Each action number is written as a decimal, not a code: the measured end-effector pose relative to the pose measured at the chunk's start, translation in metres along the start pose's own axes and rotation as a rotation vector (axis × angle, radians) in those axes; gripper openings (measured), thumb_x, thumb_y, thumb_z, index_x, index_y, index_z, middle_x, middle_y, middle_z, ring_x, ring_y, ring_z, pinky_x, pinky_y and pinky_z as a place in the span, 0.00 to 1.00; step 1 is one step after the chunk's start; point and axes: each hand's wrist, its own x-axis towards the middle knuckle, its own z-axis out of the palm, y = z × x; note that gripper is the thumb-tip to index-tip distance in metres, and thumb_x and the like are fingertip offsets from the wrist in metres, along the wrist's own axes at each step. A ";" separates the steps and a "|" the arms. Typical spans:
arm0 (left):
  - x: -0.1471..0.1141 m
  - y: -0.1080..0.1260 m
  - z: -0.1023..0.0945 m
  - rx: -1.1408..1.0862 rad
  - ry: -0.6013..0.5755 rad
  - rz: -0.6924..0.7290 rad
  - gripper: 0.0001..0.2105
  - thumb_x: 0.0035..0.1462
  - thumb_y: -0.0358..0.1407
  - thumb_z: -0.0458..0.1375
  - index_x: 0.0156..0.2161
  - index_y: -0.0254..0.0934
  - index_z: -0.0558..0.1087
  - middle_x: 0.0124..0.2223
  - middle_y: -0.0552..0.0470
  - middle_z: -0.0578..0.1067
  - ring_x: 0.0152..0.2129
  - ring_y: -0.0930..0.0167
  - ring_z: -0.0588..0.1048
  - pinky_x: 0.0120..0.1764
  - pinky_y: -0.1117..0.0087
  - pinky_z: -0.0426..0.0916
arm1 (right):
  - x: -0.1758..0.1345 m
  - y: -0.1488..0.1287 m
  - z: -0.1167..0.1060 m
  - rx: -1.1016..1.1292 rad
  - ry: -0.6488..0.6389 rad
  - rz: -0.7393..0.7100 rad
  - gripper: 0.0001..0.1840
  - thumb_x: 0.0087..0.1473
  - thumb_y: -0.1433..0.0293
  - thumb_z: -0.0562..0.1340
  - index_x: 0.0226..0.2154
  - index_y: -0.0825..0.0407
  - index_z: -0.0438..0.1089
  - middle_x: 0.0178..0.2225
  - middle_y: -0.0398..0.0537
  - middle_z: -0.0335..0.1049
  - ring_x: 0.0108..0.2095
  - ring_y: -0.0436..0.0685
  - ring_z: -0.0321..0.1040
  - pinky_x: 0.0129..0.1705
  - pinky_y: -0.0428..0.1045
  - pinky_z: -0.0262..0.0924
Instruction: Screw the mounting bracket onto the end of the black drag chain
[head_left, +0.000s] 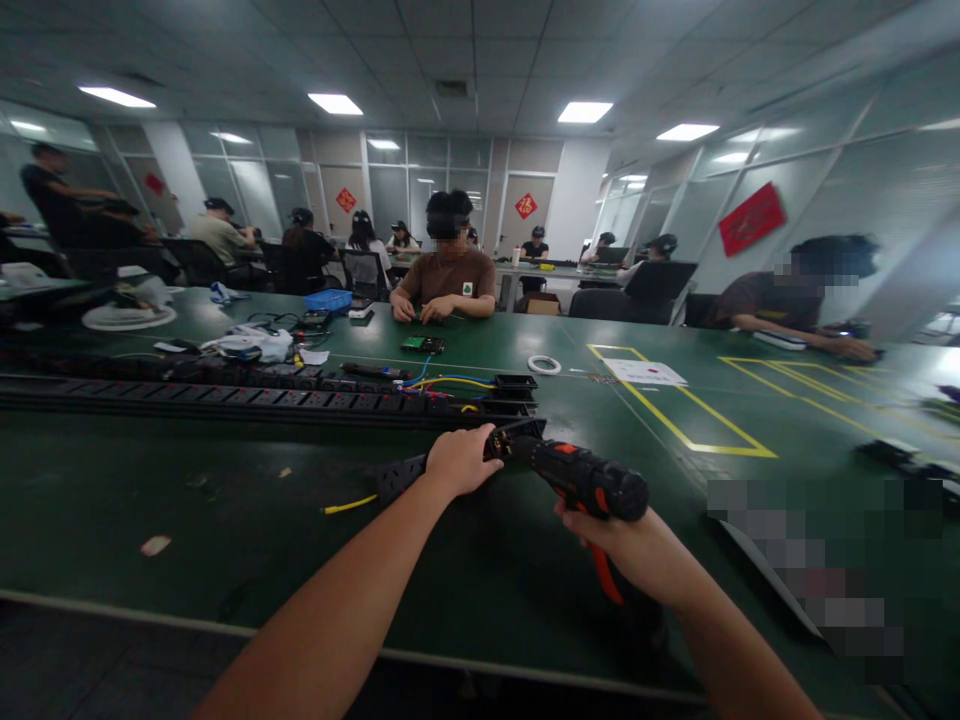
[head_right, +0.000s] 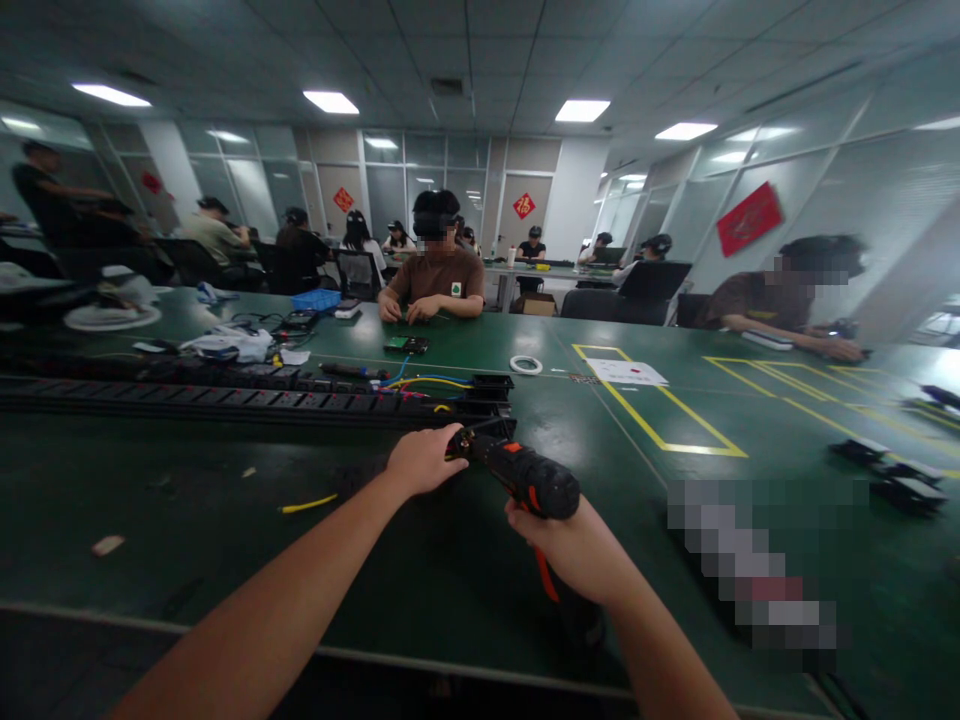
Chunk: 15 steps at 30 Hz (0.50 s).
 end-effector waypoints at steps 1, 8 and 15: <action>0.000 0.000 0.000 0.000 0.006 0.003 0.29 0.55 0.52 0.55 0.60 0.45 0.60 0.49 0.47 0.76 0.45 0.60 0.74 0.45 0.62 0.66 | 0.000 0.000 0.000 0.005 0.003 -0.006 0.09 0.51 0.64 0.61 0.33 0.52 0.71 0.27 0.43 0.68 0.28 0.55 0.65 0.32 0.49 0.60; 0.000 -0.001 -0.001 0.008 -0.008 -0.002 0.29 0.56 0.52 0.54 0.61 0.46 0.59 0.49 0.47 0.75 0.45 0.60 0.74 0.45 0.61 0.66 | 0.000 0.000 0.000 0.005 0.001 0.012 0.10 0.52 0.64 0.61 0.34 0.52 0.71 0.28 0.44 0.69 0.28 0.54 0.65 0.32 0.49 0.61; -0.001 0.001 -0.004 -0.005 -0.022 -0.015 0.29 0.56 0.52 0.54 0.61 0.46 0.59 0.50 0.47 0.75 0.46 0.60 0.73 0.45 0.62 0.66 | -0.002 -0.001 0.000 0.008 -0.005 0.010 0.11 0.53 0.63 0.60 0.34 0.53 0.71 0.27 0.43 0.67 0.28 0.54 0.65 0.33 0.49 0.61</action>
